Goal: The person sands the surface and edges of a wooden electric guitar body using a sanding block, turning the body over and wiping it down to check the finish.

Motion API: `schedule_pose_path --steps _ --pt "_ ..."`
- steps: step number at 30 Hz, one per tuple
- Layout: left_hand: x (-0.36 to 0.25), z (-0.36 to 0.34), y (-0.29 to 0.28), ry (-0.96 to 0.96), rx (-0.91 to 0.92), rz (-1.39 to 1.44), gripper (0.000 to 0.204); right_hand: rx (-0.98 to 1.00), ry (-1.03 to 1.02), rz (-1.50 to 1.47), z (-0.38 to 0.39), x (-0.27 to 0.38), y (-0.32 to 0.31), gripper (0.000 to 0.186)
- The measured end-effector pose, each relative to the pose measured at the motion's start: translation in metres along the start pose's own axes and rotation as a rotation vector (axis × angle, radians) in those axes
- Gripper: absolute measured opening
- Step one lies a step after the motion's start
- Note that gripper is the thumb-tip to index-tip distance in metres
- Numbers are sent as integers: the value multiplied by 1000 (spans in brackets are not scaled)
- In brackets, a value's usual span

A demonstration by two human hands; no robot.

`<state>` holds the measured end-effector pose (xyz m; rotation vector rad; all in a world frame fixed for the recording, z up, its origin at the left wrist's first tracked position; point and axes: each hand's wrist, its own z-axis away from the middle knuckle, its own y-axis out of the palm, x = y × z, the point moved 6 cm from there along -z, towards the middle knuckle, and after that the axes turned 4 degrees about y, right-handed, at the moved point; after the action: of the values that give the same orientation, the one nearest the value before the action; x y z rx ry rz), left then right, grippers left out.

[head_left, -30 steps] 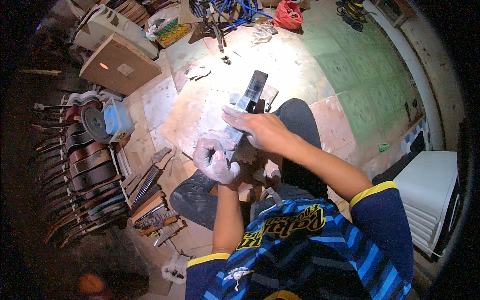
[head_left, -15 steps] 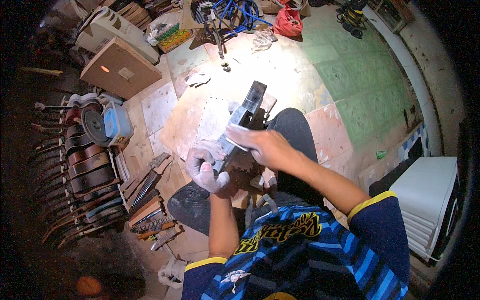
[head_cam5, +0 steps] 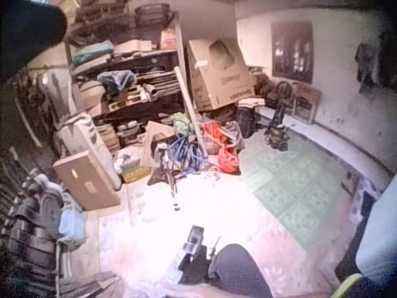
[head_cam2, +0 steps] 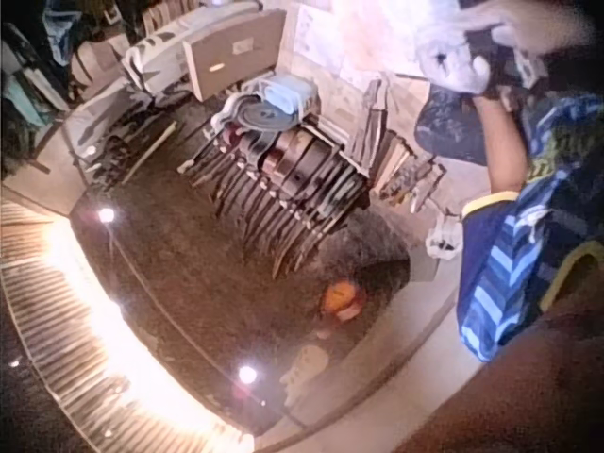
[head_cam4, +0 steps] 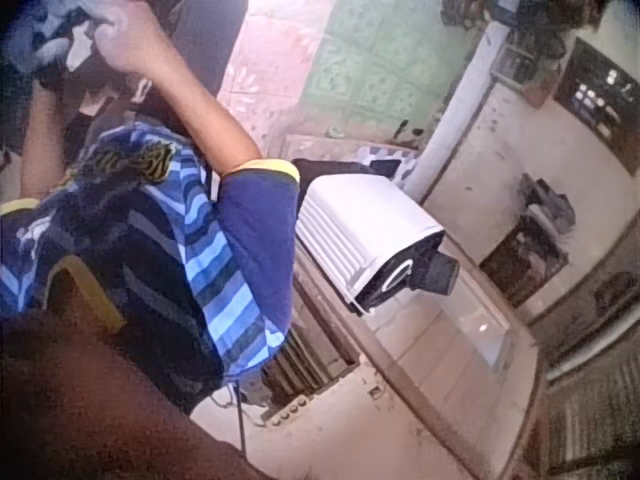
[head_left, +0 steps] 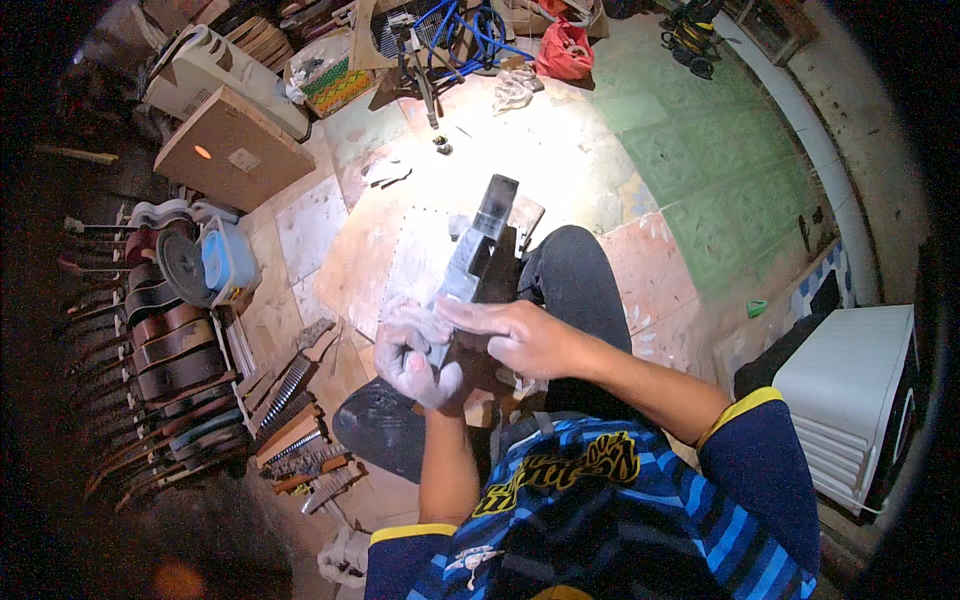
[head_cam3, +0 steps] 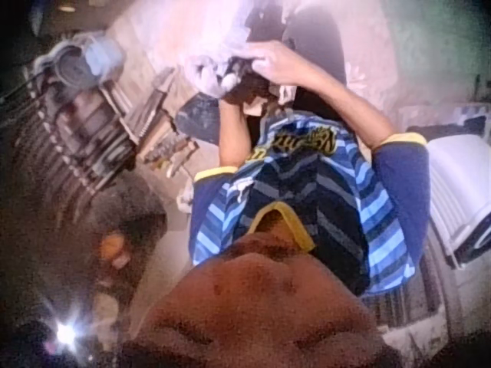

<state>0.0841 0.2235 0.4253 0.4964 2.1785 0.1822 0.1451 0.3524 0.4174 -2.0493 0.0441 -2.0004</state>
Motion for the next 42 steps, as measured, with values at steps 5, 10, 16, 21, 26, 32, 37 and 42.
schedule_pose_path --steps 5,10,16,21,26,32,37,42 --pt "-2 1 1 20 13 -68 36 -64 -1 330 -24 -16 -9 73" --pt "0 0 -7 -3 -1 103 39 -69 -87 244 -8 -8 3 74" --pt "4 -18 -4 9 -60 8 31 -241 116 986 -63 -44 -58 58" --pt "10 -31 -45 48 -179 142 22 -500 -42 551 -57 -19 -128 57" --pt "27 -34 -28 74 -393 -236 17 -490 47 57 -39 -52 -113 59" --pt "81 -28 -55 -80 -615 -564 46 -360 202 -280 -3 -48 -73 62" --pt "124 -14 -51 -431 -803 -766 64 -271 187 -371 17 -46 -53 58" --pt "130 -23 -79 -299 -700 -734 39 -123 323 -435 35 -80 -19 47"
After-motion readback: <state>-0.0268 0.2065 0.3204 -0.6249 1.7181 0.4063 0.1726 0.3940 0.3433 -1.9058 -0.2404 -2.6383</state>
